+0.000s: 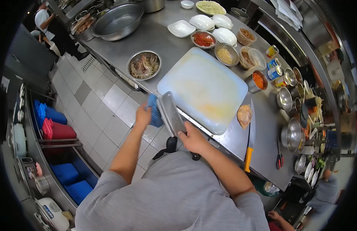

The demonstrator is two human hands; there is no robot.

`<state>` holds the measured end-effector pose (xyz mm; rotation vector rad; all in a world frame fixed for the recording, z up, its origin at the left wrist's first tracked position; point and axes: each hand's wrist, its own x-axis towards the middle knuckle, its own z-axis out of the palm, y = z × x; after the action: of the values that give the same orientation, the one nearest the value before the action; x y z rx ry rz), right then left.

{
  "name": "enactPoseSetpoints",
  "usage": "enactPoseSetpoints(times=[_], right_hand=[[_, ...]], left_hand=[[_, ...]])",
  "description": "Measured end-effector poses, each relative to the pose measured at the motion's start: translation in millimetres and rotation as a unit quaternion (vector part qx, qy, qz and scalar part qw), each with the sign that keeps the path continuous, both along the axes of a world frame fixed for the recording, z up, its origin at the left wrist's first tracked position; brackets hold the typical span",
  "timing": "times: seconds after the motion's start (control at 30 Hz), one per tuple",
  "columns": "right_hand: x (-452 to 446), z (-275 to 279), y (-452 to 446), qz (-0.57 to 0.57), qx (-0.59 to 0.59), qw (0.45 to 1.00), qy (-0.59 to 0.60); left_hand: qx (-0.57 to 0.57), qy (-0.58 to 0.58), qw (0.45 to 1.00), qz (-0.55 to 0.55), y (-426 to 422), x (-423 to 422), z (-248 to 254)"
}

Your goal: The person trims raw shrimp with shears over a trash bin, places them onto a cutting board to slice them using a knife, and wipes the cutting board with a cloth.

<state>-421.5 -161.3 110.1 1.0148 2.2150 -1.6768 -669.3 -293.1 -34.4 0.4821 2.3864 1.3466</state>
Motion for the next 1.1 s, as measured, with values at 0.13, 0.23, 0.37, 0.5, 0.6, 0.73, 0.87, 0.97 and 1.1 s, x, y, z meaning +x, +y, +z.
enactPoseSetpoints(times=[0.13,0.23,0.37,0.5,0.6,0.73,0.87,0.97,1.1], right_hand=[[2.9,11.1,-4.7,0.187,0.515,0.835,0.051],[-1.3,22.1,1.9,0.209,0.6,0.772,0.012],[-18.4,16.5,-4.4,0.197,0.61,0.767,0.011],[-13.0,24.6,-7.4,0.158,0.627,0.763,0.0],[13.8,23.8,-4.7,0.135,0.562,0.815,-0.037],[72.3,6.7,2.6,0.027,0.432,0.892,-0.134],[119.1,12.6,6.1,-0.188,0.387,0.888,-0.164],[159.3,-11.8,12.2,-0.351,0.407,0.823,-0.181],[229.1,-38.3,31.2,-0.457,0.422,0.765,-0.164]], left_hand=[[0.062,-0.05,0.989,0.125,-63.2,-41.1,11.1],[0.128,-0.154,0.979,0.034,-72.3,-30.1,88.2],[0.117,0.124,0.943,-0.285,-39.1,11.3,130.1],[-0.008,0.291,0.829,-0.478,13.3,56.0,150.0],[-0.014,0.234,0.853,-0.466,19.9,28.3,100.4],[-0.22,0.103,0.866,-0.437,-16.9,-42.1,-2.8],[-0.279,0.031,0.887,-0.366,-64.1,-76.6,-1.9],[-0.24,0.049,0.897,-0.369,-64.4,-86.5,26.3],[-0.216,-0.097,0.894,-0.381,-19.7,-96.0,105.0]])
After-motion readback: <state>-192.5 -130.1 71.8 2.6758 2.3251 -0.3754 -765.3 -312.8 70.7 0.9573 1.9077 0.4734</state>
